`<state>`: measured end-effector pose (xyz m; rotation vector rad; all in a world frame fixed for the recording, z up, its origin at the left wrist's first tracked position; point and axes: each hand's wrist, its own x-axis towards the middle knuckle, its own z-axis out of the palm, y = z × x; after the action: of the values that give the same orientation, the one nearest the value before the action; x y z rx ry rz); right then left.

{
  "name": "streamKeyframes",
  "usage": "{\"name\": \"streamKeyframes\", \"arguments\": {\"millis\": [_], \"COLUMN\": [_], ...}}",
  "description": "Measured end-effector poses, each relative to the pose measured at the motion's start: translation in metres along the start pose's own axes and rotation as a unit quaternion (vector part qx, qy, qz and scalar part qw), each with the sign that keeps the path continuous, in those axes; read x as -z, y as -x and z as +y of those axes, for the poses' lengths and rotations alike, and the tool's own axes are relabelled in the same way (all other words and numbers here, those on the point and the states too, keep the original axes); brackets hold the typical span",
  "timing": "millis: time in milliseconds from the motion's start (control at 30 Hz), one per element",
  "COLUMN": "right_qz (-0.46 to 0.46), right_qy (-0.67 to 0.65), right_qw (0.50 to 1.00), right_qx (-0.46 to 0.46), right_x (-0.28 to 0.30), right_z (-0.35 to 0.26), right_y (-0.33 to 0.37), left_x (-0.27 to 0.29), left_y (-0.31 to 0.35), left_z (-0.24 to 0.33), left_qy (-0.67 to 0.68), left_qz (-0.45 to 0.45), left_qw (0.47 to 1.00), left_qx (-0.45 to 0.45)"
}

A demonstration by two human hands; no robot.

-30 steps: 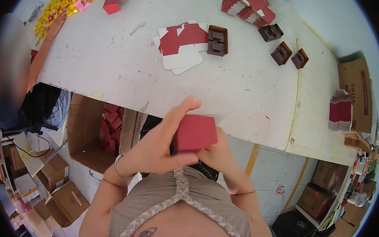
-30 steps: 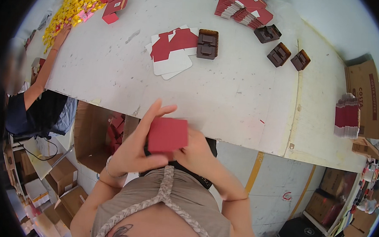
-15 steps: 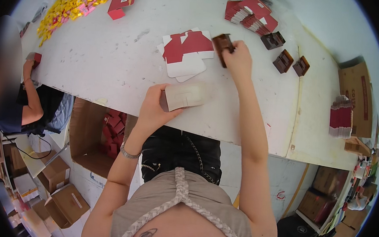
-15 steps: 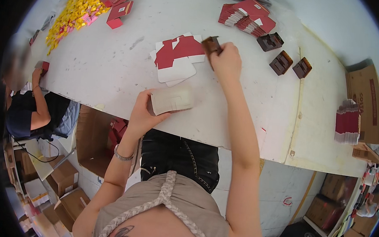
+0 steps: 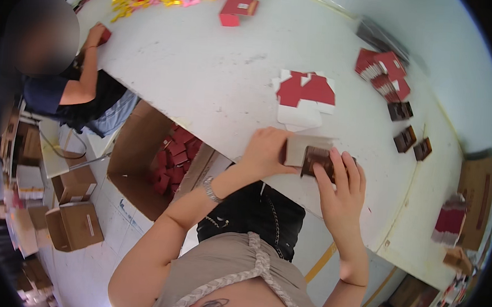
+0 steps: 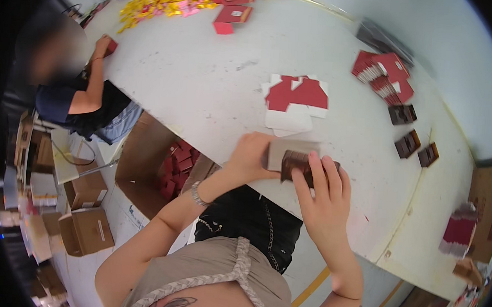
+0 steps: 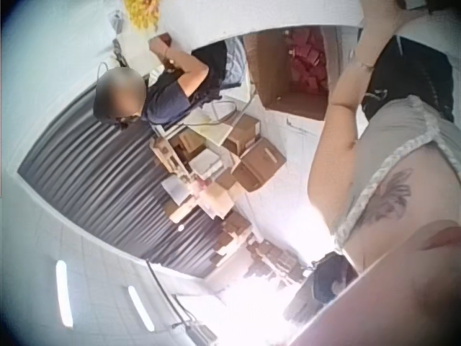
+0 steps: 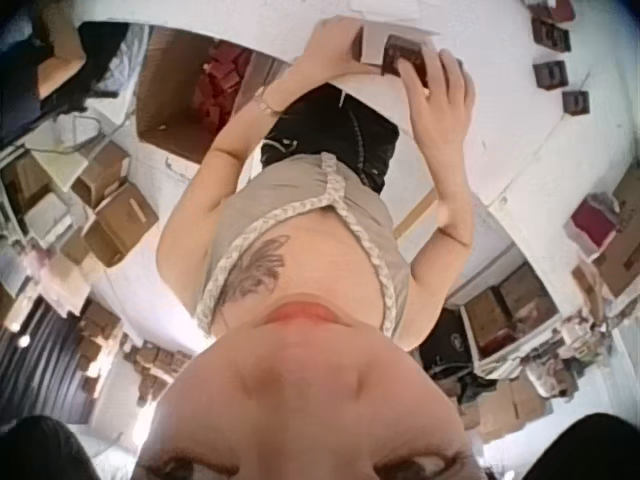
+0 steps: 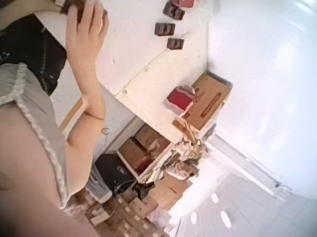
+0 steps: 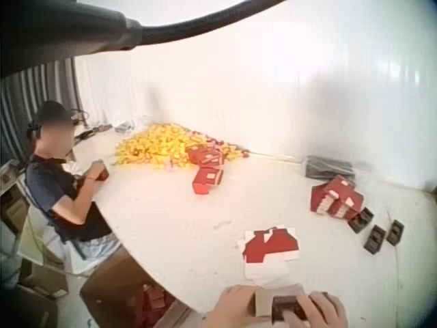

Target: The person folds red and white flat cardboard pieces into small boxes and inserts dark brown rectangular items into them. The person repeatedly picks up a flat piece, folds it into a box shape, places a brown item inside, and sets the completed box aside on the table.

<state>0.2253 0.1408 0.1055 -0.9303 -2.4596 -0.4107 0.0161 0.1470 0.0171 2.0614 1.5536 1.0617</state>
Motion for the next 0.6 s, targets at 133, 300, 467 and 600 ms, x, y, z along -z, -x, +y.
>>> {"name": "streamKeyframes", "arguments": {"millis": [133,300,467,600], "right_qz": [-0.097,-0.117,-0.169,-0.162], "right_qy": [-0.026,-0.104,-0.009,-0.016], "right_qw": [0.993,0.985,0.983,0.984], "right_qx": [0.065,0.075,0.076,0.071], "right_x": [-0.03,-0.047,-0.036,-0.048], "right_z": [0.002,0.011,0.009,0.007], "right_y": [-0.016,-0.017,0.004,0.016], "left_x": [-0.003,-0.008,-0.008,-0.012], "left_y": [0.002,-0.001,0.006,0.003], "left_z": [-0.001,-0.007,-0.008,-0.002], "left_qy": [0.0,-0.012,-0.02,-0.013], "left_qz": [-0.032,-0.009,0.042,0.033], "left_qw": [0.999,1.0,0.999,0.999], "left_qx": [0.022,0.016,-0.028,-0.025]}}
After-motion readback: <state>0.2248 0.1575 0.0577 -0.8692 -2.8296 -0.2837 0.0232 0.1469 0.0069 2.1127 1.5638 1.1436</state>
